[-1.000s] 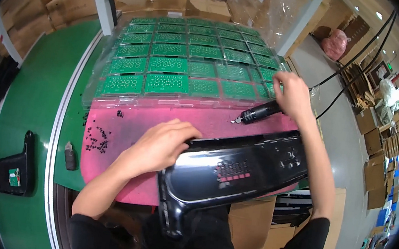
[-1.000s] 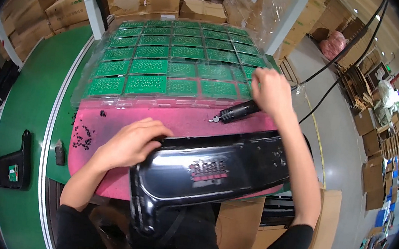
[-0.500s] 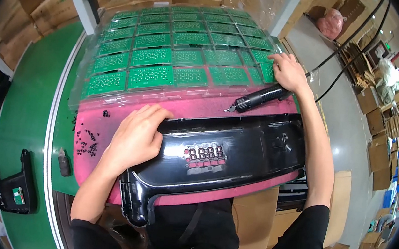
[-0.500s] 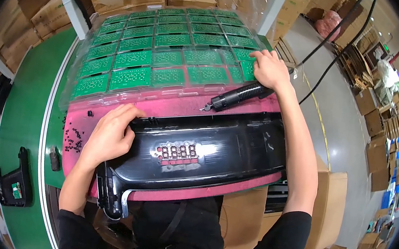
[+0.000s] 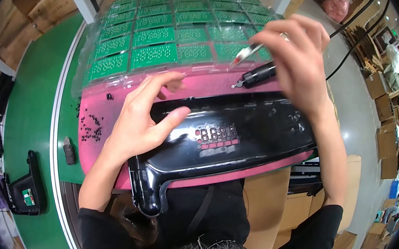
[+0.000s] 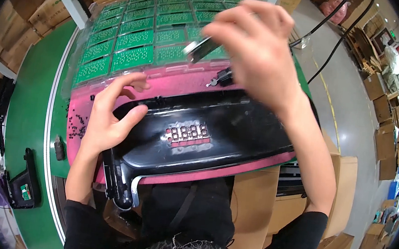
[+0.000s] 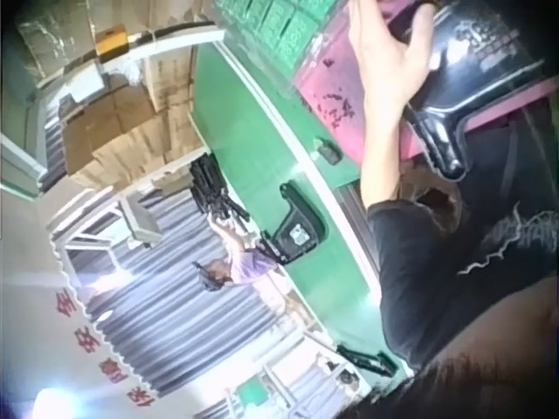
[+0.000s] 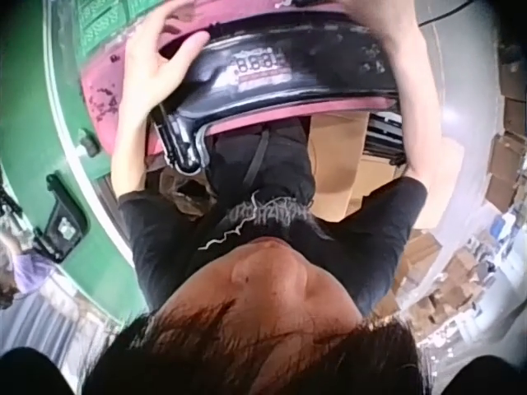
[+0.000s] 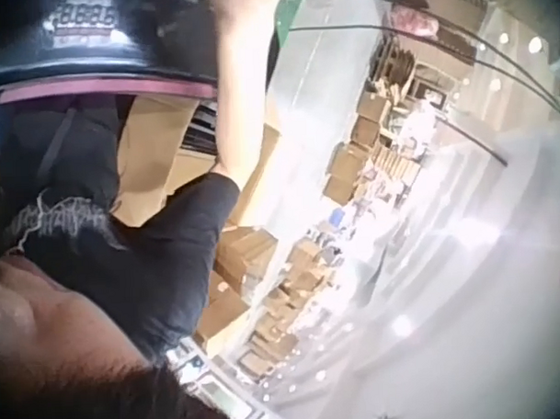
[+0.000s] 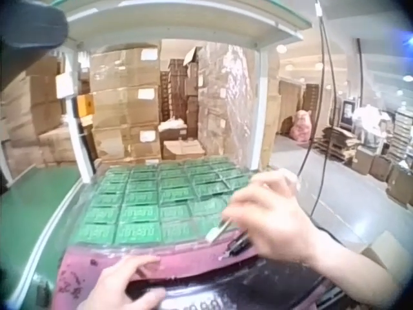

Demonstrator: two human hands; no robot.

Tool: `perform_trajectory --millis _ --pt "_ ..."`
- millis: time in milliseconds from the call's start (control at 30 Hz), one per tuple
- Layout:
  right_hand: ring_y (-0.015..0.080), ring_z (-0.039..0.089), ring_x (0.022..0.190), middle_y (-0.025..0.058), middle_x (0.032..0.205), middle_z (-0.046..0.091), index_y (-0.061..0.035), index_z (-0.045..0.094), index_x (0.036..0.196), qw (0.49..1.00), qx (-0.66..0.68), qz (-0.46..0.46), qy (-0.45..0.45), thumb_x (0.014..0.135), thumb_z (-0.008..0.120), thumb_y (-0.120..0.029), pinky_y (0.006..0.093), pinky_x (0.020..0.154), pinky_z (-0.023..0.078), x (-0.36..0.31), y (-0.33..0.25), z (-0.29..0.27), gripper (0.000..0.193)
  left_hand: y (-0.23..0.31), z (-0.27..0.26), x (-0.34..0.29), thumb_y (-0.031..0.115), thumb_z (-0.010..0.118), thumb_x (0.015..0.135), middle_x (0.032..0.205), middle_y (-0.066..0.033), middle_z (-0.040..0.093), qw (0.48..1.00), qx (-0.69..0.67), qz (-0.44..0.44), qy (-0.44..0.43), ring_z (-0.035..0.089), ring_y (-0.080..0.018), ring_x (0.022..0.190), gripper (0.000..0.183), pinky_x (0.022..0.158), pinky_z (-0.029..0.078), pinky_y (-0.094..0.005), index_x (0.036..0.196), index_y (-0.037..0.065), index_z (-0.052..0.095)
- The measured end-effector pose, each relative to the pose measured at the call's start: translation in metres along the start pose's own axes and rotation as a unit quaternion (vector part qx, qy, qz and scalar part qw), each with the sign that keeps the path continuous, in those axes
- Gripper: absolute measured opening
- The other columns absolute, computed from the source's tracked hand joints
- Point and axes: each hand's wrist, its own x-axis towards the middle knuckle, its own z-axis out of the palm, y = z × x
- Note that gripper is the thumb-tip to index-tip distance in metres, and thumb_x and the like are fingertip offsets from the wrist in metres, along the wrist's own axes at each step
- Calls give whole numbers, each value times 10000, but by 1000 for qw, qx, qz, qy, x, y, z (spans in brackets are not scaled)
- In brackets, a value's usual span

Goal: Assembling circuit boards into black plastic housings using an electric screwdriver.

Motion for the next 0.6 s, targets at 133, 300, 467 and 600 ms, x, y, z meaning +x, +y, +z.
perform_trajectory --millis 133,300,467,600 --pt "157 521 935 -68 986 641 -185 698 904 991 11 -117 65 574 665 -243 358 833 337 3 -67 4 336 5 8 -7 208 812 805 1220 -81 617 891 -439 -74 -91 568 -164 1098 669 861 506 -311 1373 13 518" --pt "167 515 947 -28 1032 645 -146 708 961 995 72 -71 -15 597 706 -229 363 836 341 -8 -79 -7 374 16 11 -8 146 851 739 1252 -79 604 876 -436 -196 -71 576 -151 1096 661 845 519 -293 1319 15 561" --pt "319 496 1080 99 1171 603 -93 648 1127 935 251 208 -139 742 752 -113 432 945 383 -15 -69 -30 399 19 -5 -2 113 846 636 1174 -112 632 987 -138 -29 -74 628 -215 1056 642 872 520 -332 1226 9 616" --pt "221 640 701 102 771 641 1 657 1006 791 407 337 -308 808 718 -59 325 697 512 -50 -68 -47 216 15 4 -2 134 868 587 1094 -144 657 979 -91 111 -146 649 -300 984 647 846 528 -388 1182 7 647"
